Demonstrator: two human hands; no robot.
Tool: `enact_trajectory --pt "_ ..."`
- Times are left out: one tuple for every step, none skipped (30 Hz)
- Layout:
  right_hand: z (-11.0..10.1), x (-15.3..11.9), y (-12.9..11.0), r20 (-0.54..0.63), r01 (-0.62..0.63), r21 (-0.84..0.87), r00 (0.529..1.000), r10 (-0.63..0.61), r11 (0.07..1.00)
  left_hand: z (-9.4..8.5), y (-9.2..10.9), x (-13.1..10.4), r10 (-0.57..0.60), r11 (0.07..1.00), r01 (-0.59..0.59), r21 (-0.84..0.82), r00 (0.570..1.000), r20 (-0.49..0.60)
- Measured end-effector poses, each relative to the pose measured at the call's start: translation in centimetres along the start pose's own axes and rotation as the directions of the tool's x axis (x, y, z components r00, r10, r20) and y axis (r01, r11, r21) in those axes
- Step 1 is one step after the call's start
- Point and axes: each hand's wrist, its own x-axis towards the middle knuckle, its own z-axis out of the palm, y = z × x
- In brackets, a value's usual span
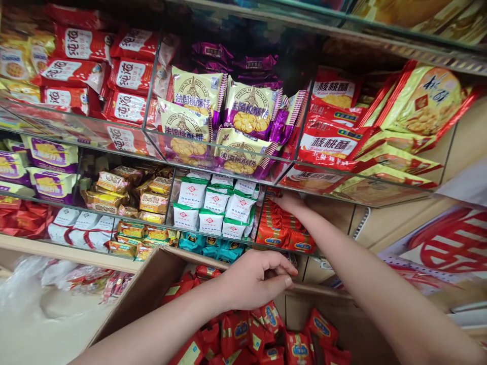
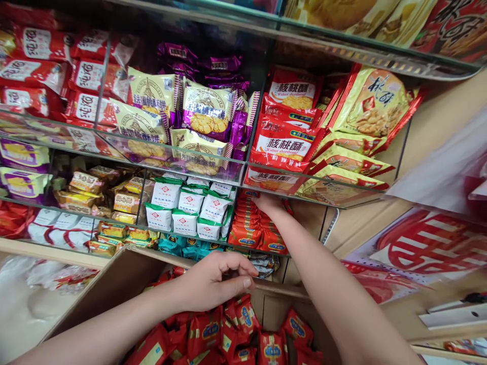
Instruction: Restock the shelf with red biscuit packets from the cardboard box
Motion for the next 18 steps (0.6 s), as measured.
enact_trajectory --pt "-0.6 -0.6 -0.1 -0.001 -0.006 -0.001 1.000 0.006 1.000 0.0 0.0 0.0 0.000 1.000 0.000 0.000 1.000 -0.002" --pt "-1.2 -1.4 -0.1 -0.005 -0.013 -0.003 1.000 0.013 1.000 -0.1 0.0 0.0 0.000 1.000 0.000 0.000 1.000 -0.004" --pt "-1.9 -2.6 -0.3 -0.013 -0.020 -0.008 1.000 0.020 1.000 -0.1 0.0 0.0 -0.001 1.000 0.001 0.002 1.000 -0.006" --pt "-2.6 -3.9 -0.4 -0.039 -0.008 -0.010 0.999 0.007 1.000 -0.1 -0.1 0.0 0.001 1.000 -0.001 0.003 1.000 -0.008" --pt "-3.3 -5.5 -0.6 -0.080 0.030 -0.006 0.996 -0.030 1.000 -0.1 -0.1 0.0 0.002 1.000 -0.002 0.004 1.000 -0.006" --pt "-4.0 -7.3 -0.7 -0.134 0.089 0.003 0.987 -0.088 0.996 -0.1 -0.1 0.0 0.000 1.000 0.000 0.000 1.000 -0.005" --pt "-4.6 -9.2 -0.9 -0.210 0.187 0.019 0.961 -0.179 0.982 -0.1 -0.1 0.1 -0.005 1.000 0.005 -0.012 1.000 -0.006" --pt "-5.1 -11.1 -1.0 -0.267 0.290 0.032 0.925 -0.272 0.956 -0.1 -0.1 0.1 -0.010 1.000 0.010 -0.030 1.000 -0.008" --pt "-5.5 -12.8 -1.1 -0.292 0.376 0.039 0.890 -0.350 0.926 -0.1 -0.1 0.2 -0.017 0.999 0.017 -0.050 1.000 -0.012" --pt "-5.7 -14.2 -1.2 -0.283 0.437 0.040 0.868 -0.409 0.899 0.0 -0.1 0.2 -0.025 0.997 0.024 -0.067 1.000 -0.015" --pt "-5.8 -15.2 -1.3 -0.253 0.465 0.040 0.861 -0.441 0.884 0.0 -0.1 0.2 -0.033 0.996 0.031 -0.078 0.999 -0.017" --pt "-5.9 -15.7 -1.3 -0.222 0.470 0.041 0.865 -0.451 0.882 0.1 -0.1 0.2 -0.040 0.996 0.038 -0.085 0.999 -0.019" --pt "-5.8 -15.6 -1.2 -0.196 0.458 0.041 0.875 -0.442 0.888 0.1 0.0 0.2 -0.048 0.995 0.046 -0.087 0.999 -0.020" --pt "-5.7 -15.1 -1.2 -0.171 0.424 0.043 0.895 -0.411 0.905 0.1 0.0 0.2 -0.058 0.995 0.055 -0.088 0.998 -0.023" --pt "-5.6 -14.1 -1.1 -0.151 0.374 0.044 0.919 -0.364 0.926 0.1 0.0 0.2 -0.069 0.994 0.066 -0.091 0.997 -0.027" --pt "-5.4 -12.7 -1.0 -0.122 0.319 0.041 0.942 -0.312 0.947 0.1 0.1 0.1 -0.078 0.993 0.075 -0.095 0.996 -0.029" --pt "-5.2 -11.2 -0.9 -0.069 0.249 0.030 0.967 -0.247 0.968 0.1 0.1 0.1 -0.084 0.992 0.081 -0.098 0.996 -0.030" --pt "-4.8 -9.6 -0.9 -0.038 0.205 0.018 0.978 -0.204 0.979 0.1 0.1 0.1 -0.088 0.992 0.085 -0.098 0.996 -0.030"
